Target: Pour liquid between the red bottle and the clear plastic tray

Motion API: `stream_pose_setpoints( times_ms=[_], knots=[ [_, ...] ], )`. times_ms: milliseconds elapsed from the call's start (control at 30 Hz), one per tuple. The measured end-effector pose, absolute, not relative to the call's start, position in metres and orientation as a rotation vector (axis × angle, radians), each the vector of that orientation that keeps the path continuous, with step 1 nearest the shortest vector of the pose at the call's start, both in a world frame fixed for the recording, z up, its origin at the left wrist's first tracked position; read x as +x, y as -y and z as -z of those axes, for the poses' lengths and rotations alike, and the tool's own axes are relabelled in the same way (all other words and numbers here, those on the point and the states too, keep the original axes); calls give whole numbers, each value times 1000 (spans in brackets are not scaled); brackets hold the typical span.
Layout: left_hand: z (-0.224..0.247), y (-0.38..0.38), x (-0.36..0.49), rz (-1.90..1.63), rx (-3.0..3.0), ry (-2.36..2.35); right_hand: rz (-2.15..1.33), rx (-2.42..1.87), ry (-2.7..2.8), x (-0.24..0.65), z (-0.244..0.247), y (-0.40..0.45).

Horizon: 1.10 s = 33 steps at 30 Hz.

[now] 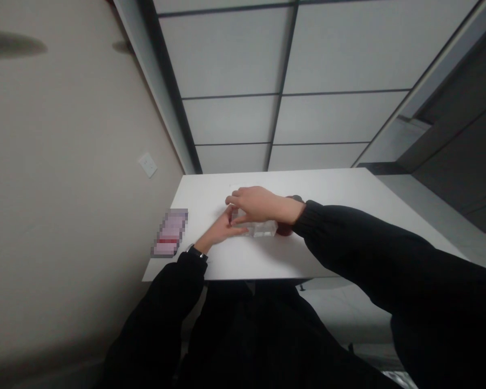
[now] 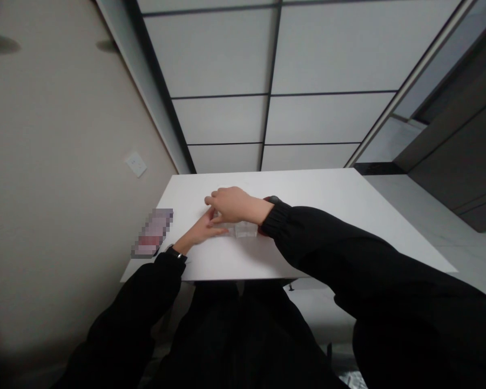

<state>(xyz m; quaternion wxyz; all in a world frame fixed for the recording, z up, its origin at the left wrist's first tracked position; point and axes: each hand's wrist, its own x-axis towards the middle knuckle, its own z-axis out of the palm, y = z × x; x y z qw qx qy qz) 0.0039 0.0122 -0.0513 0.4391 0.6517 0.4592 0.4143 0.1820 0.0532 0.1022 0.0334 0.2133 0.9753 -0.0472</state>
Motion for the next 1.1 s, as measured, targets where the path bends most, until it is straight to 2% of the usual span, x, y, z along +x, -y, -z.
stream_pose_setpoints(
  times_ms=[67,200,333,400,467,533,667,700,867,1000,1100],
  knots=[
    [52,-13,4,-1054,1623,-1144,124,676,-2949,181,-102,-52],
    [54,-14,3,-1057,1683,-1193,399,409,-2986,180,-103,-48],
    [57,-13,1,-1003,1585,-1135,245,687,-3061,181,-103,-44],
    [59,-14,1,-997,1572,-1118,378,744,-3027,181,-104,-42],
    [60,-15,2,-1032,1613,-1127,634,616,-3039,181,-105,-40],
    [59,-17,3,-1047,1647,-1133,727,531,-3104,181,-107,-39],
    [56,-16,4,-1031,1639,-1116,292,768,-3086,181,-109,-38],
    [56,-16,3,-1023,1642,-1128,258,765,-3037,181,-109,-38],
    [56,-16,0,-985,1670,-1201,515,421,-3099,180,-102,-38],
    [53,-13,4,-1013,1634,-1192,59,658,-3082,181,-92,-44],
    [49,-12,8,-1022,1623,-1258,20,610,-3035,183,-85,-48]
  ],
)
